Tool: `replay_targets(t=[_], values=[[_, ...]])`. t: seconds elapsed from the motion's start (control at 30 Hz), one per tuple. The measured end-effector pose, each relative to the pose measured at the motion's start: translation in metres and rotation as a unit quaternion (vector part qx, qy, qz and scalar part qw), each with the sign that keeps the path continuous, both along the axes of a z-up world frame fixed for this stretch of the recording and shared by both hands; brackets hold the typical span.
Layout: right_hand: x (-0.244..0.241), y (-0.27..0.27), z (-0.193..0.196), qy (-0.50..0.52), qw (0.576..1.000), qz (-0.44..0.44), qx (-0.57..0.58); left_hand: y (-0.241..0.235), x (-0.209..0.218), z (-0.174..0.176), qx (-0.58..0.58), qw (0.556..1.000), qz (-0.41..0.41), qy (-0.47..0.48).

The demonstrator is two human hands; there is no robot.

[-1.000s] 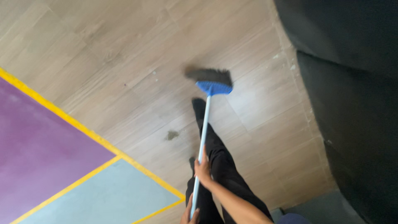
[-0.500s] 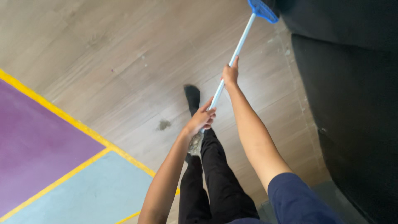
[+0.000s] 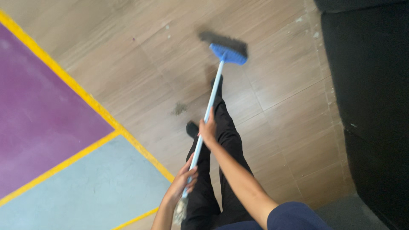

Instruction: The person sweeps dirt across a tiled floor using a broom, pushing the debris along the edge of a purple and blue wall and then along a black cushioned barrier.

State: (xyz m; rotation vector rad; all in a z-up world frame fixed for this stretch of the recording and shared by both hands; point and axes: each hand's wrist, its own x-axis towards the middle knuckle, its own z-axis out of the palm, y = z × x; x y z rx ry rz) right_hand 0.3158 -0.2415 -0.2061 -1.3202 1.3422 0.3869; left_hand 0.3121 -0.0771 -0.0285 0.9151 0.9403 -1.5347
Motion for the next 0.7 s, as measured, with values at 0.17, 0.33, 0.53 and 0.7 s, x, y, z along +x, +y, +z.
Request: replay_targets(t=[0.17,0.33,0.53,0.7], values=[[-0.008,-0.064,-0.042,-0.078,0.989,-0.061,-0.105,-0.042,-0.016,-0.047,-0.082,0.994,0.017,-0.066],[-0.002,-0.125,-0.152,-0.071,0.99,0.012,-0.119,-0.079,0.003,-0.118,-0.098,0.99,-0.022,-0.097],[-0.091,0.006,-0.171,0.007,0.999,0.034,-0.011,0.035,-0.079,-0.119,-0.063,0.982,-0.069,-0.165],[-0.207,0.179,-0.061,0.001,0.99,0.134,0.033,0.162,-0.204,-0.032,0.06,0.995,-0.055,-0.049]])
